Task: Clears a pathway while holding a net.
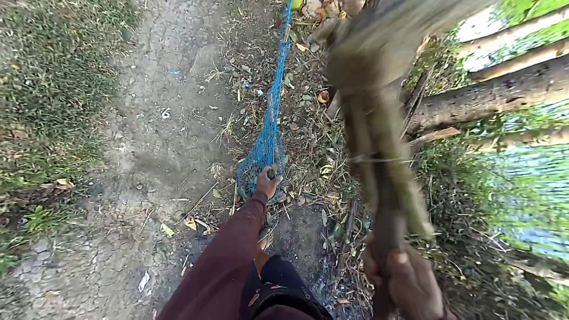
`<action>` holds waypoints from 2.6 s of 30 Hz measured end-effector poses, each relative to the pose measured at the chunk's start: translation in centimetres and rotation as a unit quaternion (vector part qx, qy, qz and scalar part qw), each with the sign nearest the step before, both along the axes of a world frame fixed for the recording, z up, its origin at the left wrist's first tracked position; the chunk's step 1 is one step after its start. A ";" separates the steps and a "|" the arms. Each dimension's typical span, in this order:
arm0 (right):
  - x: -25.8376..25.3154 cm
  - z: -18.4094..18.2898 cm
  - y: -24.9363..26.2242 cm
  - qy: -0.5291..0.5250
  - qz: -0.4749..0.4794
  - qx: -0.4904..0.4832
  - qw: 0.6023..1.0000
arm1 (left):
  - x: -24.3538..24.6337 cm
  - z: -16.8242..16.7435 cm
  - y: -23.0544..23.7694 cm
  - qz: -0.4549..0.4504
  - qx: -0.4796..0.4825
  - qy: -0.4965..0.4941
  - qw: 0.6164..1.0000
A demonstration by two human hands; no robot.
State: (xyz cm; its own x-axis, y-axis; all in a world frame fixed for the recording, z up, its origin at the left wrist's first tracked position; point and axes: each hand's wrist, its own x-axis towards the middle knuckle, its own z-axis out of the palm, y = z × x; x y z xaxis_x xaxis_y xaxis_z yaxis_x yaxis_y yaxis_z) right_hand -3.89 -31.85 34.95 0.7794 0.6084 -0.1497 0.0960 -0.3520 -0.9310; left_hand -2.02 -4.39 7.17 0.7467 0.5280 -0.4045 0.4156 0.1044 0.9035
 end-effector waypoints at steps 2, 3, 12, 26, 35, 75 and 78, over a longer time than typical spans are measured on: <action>0.5 1.3 0.7 -0.026 0.006 0.057 0.998 | 0.1 0.0 0.0 0.001 0.000 0.004 1.000; 0.3 1.1 0.8 -0.031 0.004 0.049 0.998 | 0.2 -0.2 0.0 0.001 0.002 0.001 1.000; 0.3 -9.6 -3.6 0.084 0.061 -0.305 0.947 | -0.2 -0.2 0.9 -0.008 0.026 0.037 0.999; 1.0 -5.0 -1.8 -0.009 0.041 -0.188 0.981 | 0.1 -0.7 -0.3 -0.009 0.029 0.027 0.999; 1.8 -3.1 -1.1 0.068 -0.026 -0.118 0.990 | -0.8 -0.8 0.3 -0.006 0.038 0.040 0.998; 1.6 -3.6 -0.8 0.045 0.014 -0.152 0.987 | -1.3 -2.4 1.0 -0.012 0.046 0.058 0.997; 3.1 1.5 1.3 -0.001 -0.007 0.044 0.999 | -1.1 -1.8 0.8 -0.018 0.040 0.070 0.997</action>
